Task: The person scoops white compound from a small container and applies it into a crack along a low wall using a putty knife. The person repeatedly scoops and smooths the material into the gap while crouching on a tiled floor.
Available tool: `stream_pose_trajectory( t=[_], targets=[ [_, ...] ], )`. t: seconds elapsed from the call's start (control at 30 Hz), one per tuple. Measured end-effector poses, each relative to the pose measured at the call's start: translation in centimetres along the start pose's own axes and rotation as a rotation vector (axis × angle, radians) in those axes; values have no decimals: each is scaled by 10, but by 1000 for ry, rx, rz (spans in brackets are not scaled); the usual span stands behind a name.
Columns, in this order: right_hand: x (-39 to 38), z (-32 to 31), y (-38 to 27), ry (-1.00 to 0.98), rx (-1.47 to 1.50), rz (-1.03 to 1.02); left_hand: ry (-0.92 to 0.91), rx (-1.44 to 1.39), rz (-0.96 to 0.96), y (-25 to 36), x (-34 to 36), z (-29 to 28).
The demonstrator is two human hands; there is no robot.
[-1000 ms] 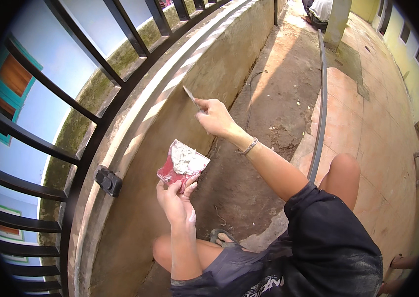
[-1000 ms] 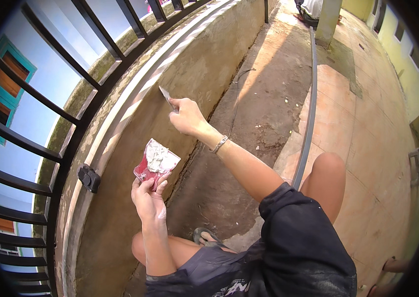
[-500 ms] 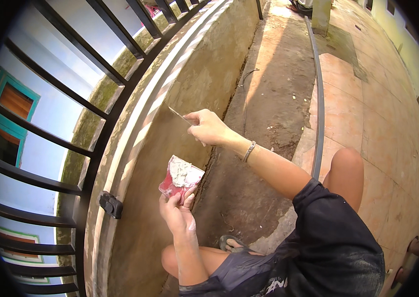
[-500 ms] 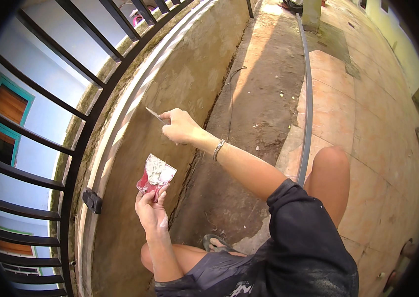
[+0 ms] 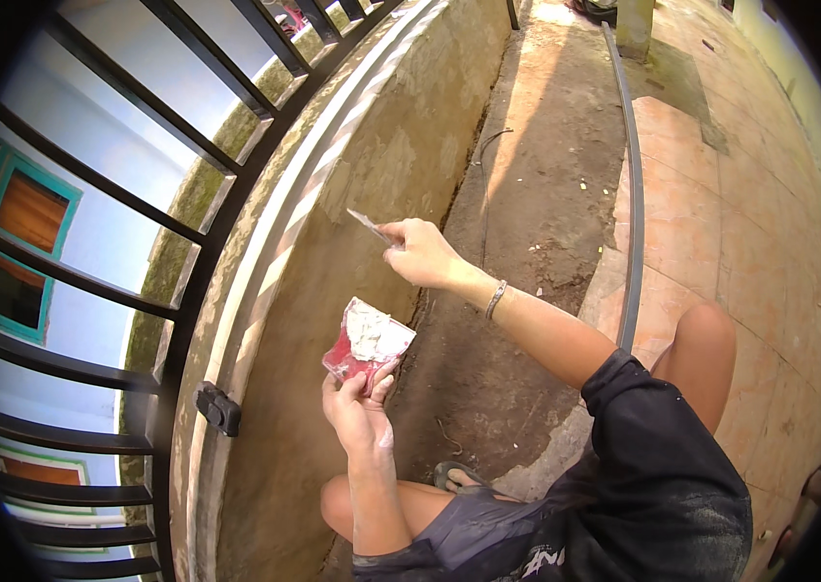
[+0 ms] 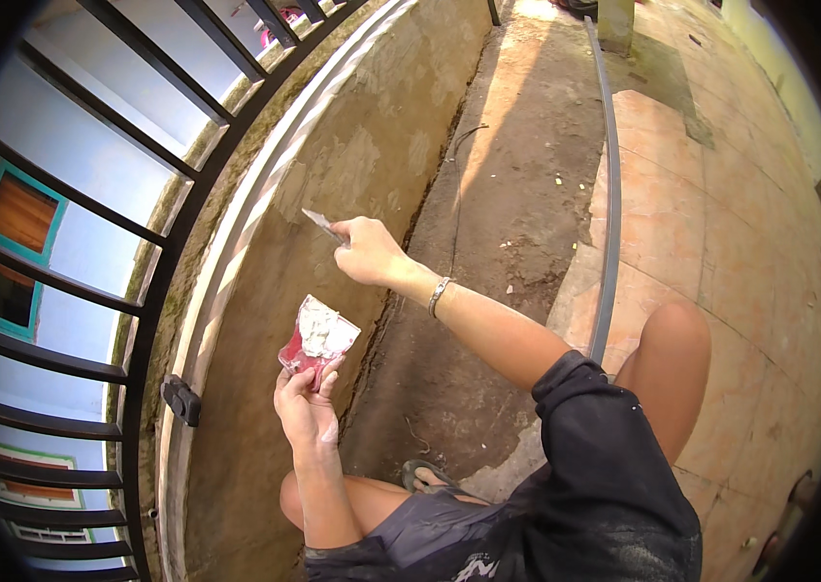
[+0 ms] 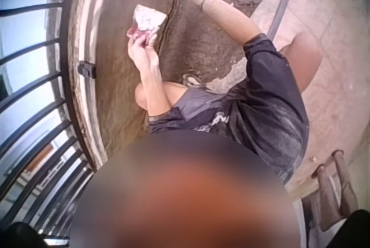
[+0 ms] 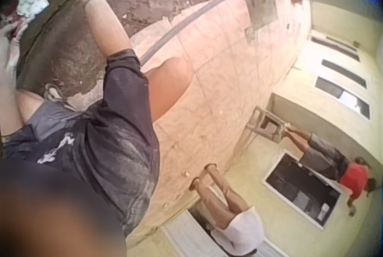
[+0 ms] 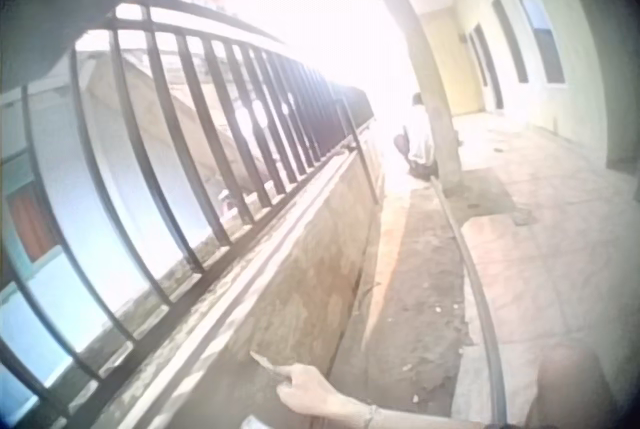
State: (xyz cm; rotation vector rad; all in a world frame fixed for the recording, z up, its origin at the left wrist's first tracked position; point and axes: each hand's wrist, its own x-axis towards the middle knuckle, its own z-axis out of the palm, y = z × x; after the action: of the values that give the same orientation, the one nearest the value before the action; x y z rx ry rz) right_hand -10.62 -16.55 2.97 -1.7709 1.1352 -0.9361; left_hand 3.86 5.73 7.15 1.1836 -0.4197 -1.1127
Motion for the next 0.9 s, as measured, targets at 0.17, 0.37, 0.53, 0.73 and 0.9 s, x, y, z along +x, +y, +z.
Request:
stream_pose_trajectory(
  t=[0.17, 0.37, 0.53, 0.73, 0.9],
  targets=[
    [27, -8, 5, 323, 169, 49, 22, 18, 18, 1, -8, 8],
    [-13, 9, -2, -125, 279, 107, 39, 0, 52, 12, -24, 17],
    [-2, -8, -23, 229, 383, 78, 53, -12, 44, 23, -38, 26],
    [1, 5, -69, 105, 93, -132, 25, -113, 40, 30, -35, 27],
    [-19, -30, -72, -108, 296, 170, 34, -90, 62, 33, -31, 27]
  ],
)
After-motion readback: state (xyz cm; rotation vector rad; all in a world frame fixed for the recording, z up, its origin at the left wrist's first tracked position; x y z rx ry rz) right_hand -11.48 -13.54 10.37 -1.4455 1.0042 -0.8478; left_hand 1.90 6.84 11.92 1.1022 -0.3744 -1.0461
